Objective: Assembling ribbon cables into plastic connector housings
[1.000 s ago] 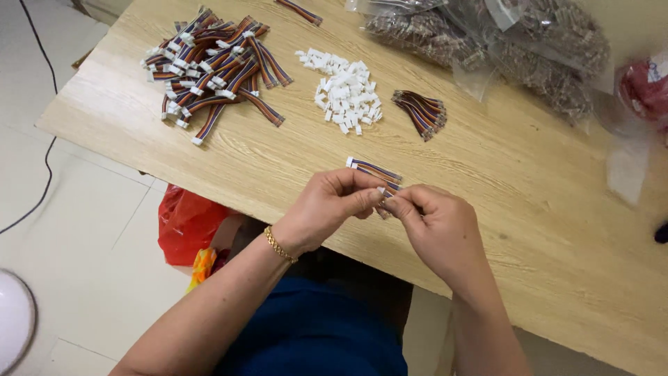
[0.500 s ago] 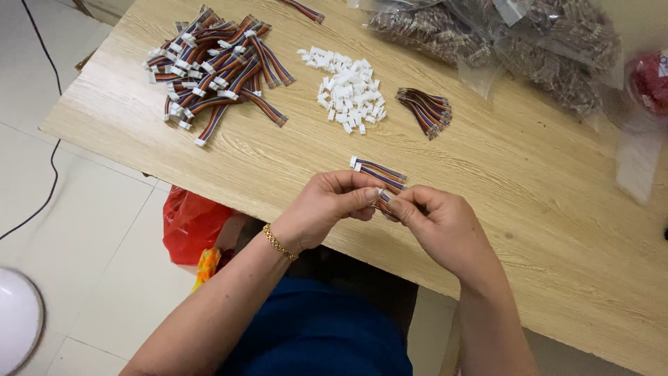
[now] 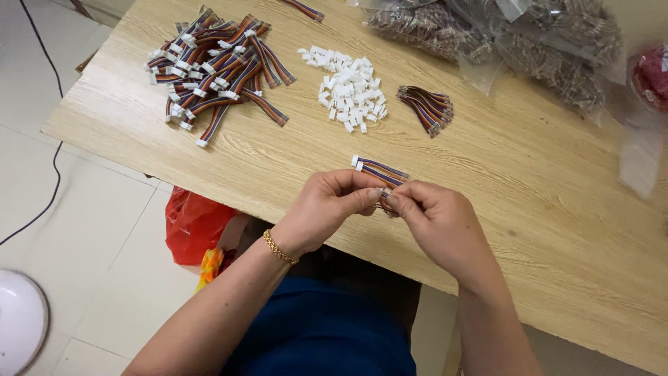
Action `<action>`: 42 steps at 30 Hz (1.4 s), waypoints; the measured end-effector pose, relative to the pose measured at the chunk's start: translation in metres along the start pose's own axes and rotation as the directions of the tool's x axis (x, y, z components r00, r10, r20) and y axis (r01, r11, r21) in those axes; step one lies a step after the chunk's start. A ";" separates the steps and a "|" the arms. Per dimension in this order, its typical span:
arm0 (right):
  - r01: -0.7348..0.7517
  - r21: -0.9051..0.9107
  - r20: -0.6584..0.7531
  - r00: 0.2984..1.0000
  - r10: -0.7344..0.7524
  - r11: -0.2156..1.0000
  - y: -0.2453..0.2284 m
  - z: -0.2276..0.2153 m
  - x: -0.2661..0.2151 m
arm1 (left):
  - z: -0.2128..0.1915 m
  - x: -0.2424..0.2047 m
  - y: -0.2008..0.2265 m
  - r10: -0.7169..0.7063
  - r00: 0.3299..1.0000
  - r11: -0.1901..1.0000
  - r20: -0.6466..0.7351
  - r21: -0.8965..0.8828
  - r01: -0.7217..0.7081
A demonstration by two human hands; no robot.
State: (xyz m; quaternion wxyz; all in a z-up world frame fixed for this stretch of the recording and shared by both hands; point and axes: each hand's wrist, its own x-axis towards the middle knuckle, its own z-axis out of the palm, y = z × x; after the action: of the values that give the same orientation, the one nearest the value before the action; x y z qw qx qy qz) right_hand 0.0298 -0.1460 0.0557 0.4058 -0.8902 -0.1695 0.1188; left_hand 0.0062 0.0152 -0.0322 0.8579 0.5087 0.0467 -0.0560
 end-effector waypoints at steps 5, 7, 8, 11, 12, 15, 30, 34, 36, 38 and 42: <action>-0.036 0.125 -0.039 0.998 0.041 0.992 0.009 -0.001 0.001 | 0.005 0.000 0.003 0.004 1.000 1.000 0.003 -0.003 -0.004; 0.029 0.005 -0.069 0.997 -0.028 1.000 0.000 -0.001 -0.001 | 0.007 0.001 0.003 -0.009 1.000 1.000 -0.011 -0.003 0.009; 0.027 0.007 -0.069 0.997 -0.027 1.000 -0.001 -0.002 -0.002 | 0.007 0.000 0.004 -0.011 1.000 1.000 -0.012 -0.002 0.011; 0.024 -0.001 -0.061 0.998 -0.024 1.000 0.001 -0.003 -0.001 | 0.007 -0.002 0.005 -0.010 1.000 1.000 -0.009 0.027 0.010; 0.021 0.027 -0.057 0.998 -0.019 0.999 0.005 -0.003 0.000 | 0.008 -0.002 0.004 0.000 1.000 0.999 0.008 0.047 -0.001; -0.001 0.085 -0.062 0.998 0.006 0.996 0.007 -0.002 0.001 | 0.009 0.001 0.005 0.004 1.000 0.999 0.015 0.032 -0.004; 0.069 -0.072 -0.024 0.997 -0.071 0.995 -0.006 -0.008 -0.004 | 0.009 -0.001 0.011 0.002 1.000 1.000 0.010 0.011 -0.002; 0.191 -0.268 -0.076 0.973 -0.218 0.944 0.000 -0.004 -0.008 | 0.016 -0.006 0.009 0.023 1.000 0.999 -0.008 0.031 -0.023; 0.194 -0.273 -0.073 0.973 -0.221 0.942 0.004 -0.002 -0.006 | 0.015 -0.002 -0.003 0.017 1.000 1.000 -0.022 0.025 -0.017; 0.198 -0.279 -0.071 0.972 -0.225 0.940 0.006 -0.001 -0.004 | 0.017 0.000 -0.004 0.014 0.999 1.000 -0.034 0.018 -0.013; 0.008 -0.040 -0.055 0.998 -0.010 0.999 0.010 0.002 0.007 | 0.006 0.024 -0.011 0.007 0.999 1.000 -0.031 0.008 -0.007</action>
State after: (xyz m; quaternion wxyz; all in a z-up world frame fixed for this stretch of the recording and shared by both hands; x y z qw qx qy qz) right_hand 0.0374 -0.1480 0.0461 0.3933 -0.9001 -0.1646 0.0891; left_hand 0.0290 0.0035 -0.0425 0.8552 0.5131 0.0580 -0.0453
